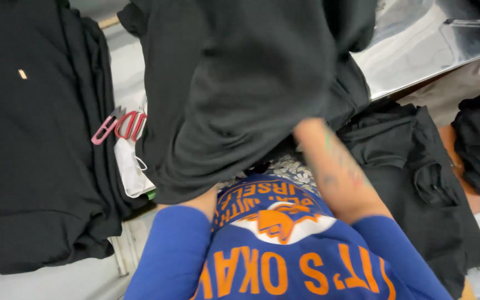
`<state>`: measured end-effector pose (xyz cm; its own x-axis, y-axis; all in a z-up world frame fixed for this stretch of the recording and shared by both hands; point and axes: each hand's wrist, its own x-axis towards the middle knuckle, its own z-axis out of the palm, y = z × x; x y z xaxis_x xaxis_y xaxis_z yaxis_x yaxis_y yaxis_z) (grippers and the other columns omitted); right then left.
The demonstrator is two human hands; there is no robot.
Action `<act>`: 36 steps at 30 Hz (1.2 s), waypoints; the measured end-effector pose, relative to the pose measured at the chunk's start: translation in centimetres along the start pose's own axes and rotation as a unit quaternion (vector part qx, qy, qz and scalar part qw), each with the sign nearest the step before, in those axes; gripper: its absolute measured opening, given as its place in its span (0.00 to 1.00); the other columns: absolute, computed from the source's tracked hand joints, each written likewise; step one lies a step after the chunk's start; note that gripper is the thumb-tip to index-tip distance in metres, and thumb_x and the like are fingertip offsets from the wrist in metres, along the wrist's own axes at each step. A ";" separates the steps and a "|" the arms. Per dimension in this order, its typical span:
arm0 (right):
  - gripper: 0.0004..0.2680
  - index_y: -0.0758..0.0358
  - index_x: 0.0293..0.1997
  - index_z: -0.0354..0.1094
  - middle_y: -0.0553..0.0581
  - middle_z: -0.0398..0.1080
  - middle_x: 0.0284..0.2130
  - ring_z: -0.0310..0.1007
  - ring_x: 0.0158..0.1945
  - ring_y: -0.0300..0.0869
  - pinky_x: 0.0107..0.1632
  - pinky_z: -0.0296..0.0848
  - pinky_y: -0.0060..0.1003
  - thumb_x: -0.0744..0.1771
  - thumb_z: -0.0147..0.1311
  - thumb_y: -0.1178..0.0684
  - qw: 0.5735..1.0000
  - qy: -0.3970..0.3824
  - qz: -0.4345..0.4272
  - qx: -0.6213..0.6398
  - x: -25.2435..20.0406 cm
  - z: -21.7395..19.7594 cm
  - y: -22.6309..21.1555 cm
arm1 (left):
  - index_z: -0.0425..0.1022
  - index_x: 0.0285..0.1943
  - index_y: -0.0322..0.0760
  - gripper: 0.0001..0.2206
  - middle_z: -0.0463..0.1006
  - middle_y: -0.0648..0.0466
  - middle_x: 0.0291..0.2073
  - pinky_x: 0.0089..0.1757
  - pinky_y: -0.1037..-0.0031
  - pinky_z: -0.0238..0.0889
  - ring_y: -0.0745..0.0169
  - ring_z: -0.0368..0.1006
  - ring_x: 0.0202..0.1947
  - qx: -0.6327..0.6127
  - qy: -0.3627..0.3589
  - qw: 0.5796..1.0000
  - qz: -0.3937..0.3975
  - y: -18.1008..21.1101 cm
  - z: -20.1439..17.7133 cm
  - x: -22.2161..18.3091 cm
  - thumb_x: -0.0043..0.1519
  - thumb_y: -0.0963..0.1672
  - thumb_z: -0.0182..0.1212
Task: Trimming loose threads from black t-shirts using scissors in a factory setting
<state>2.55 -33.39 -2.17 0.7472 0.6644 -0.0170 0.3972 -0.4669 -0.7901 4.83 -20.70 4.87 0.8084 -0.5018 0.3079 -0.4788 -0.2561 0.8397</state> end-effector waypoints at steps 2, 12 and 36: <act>0.12 0.60 0.59 0.72 0.64 0.77 0.47 0.75 0.53 0.61 0.53 0.73 0.54 0.69 0.54 0.53 1.000 0.018 0.014 -0.013 0.8 -1.0 1.2 | 0.73 0.64 0.39 0.17 0.79 0.52 0.53 0.58 0.70 0.65 0.59 0.74 0.55 -0.001 0.008 1.000 -0.015 -0.3 -1.3 -0.9 0.67 0.47 0.56; 0.12 0.60 0.59 0.72 0.65 0.77 0.46 0.74 0.52 0.61 0.52 0.71 0.54 0.70 0.54 0.50 0.988 0.091 0.084 -0.089 -5.8 -9.0 17.3 | 0.75 0.63 0.43 0.20 0.80 0.56 0.53 0.59 0.74 0.64 0.65 0.74 0.57 -0.024 0.068 0.993 -0.091 2.1 -7.8 0.5 0.63 0.50 0.62; 0.15 0.61 0.57 0.74 0.68 0.77 0.43 0.74 0.49 0.62 0.50 0.68 0.53 0.71 0.53 0.42 0.890 0.273 0.309 -0.197 -24.2 -26.1 26.2 | 0.53 0.80 0.59 0.22 0.67 0.56 0.40 0.45 0.71 0.76 0.70 0.67 0.40 -0.014 0.370 0.907 -0.201 0.9 -28.6 -5.7 0.78 0.49 0.51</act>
<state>8.76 -76.86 -6.46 0.9924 -0.1222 0.0121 -0.1032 -0.8840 -0.4560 9.61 5.54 16.65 0.9288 0.3226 0.1825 -0.0948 -0.2692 0.9584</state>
